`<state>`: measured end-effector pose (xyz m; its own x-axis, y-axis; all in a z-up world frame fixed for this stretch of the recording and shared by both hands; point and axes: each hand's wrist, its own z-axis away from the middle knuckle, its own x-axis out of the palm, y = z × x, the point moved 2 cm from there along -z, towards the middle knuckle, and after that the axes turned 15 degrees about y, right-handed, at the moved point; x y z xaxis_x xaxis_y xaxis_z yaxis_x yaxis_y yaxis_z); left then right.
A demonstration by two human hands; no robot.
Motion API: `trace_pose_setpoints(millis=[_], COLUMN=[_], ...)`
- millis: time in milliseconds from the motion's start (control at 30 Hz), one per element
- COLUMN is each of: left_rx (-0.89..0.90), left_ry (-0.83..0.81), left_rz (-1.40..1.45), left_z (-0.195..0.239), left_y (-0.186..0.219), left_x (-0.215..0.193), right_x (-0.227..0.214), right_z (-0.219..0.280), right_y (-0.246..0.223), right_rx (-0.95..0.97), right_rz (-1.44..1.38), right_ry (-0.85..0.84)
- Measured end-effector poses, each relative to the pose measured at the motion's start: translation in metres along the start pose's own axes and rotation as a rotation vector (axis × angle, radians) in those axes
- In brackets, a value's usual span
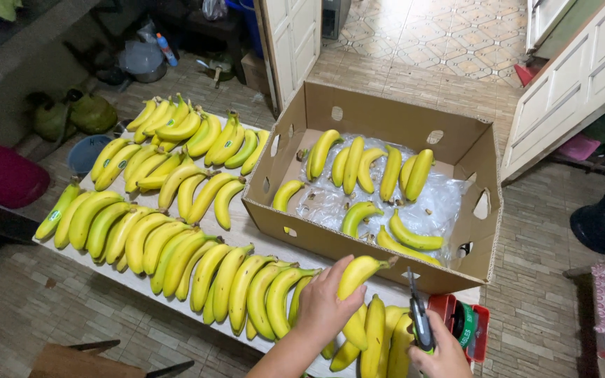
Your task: The person uses shears to separate individual bananas from large bunches, placing the trimmed bananas into a cardboard box while organizing other bunches on the table.
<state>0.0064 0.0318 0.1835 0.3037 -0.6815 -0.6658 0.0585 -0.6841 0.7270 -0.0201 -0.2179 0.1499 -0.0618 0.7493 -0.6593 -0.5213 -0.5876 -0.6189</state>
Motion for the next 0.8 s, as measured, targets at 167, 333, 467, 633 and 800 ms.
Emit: trace_pose_setpoints(millis=[167,333,467,633,800], left_rx=[0.017,0.080,0.055,0.130,0.172], left_ry=[0.072,0.058,0.045,0.113,0.128], left_rz=[0.083,0.058,0.056,0.057,0.048], left_z=[-0.021,-0.025,-0.028,-0.034,-0.039], left_y=[0.037,0.040,0.037,0.035,0.039], left_x=[-0.025,-0.018,-0.012,-0.002,-0.001], right_x=[-0.005,-0.015,-0.016,-0.017,-0.024], right_z=[-0.004,0.001,-0.001,-0.008,-0.006], right_y=[-0.030,-0.060,-0.066,-0.070,-0.082], right_rx=[-0.148,-0.236,-0.200,-0.194,-0.122], right_rz=[0.015,-0.123,-0.082,-0.294,-0.306], right_ry=[-0.044,-0.059,-0.070,-0.091,-0.069])
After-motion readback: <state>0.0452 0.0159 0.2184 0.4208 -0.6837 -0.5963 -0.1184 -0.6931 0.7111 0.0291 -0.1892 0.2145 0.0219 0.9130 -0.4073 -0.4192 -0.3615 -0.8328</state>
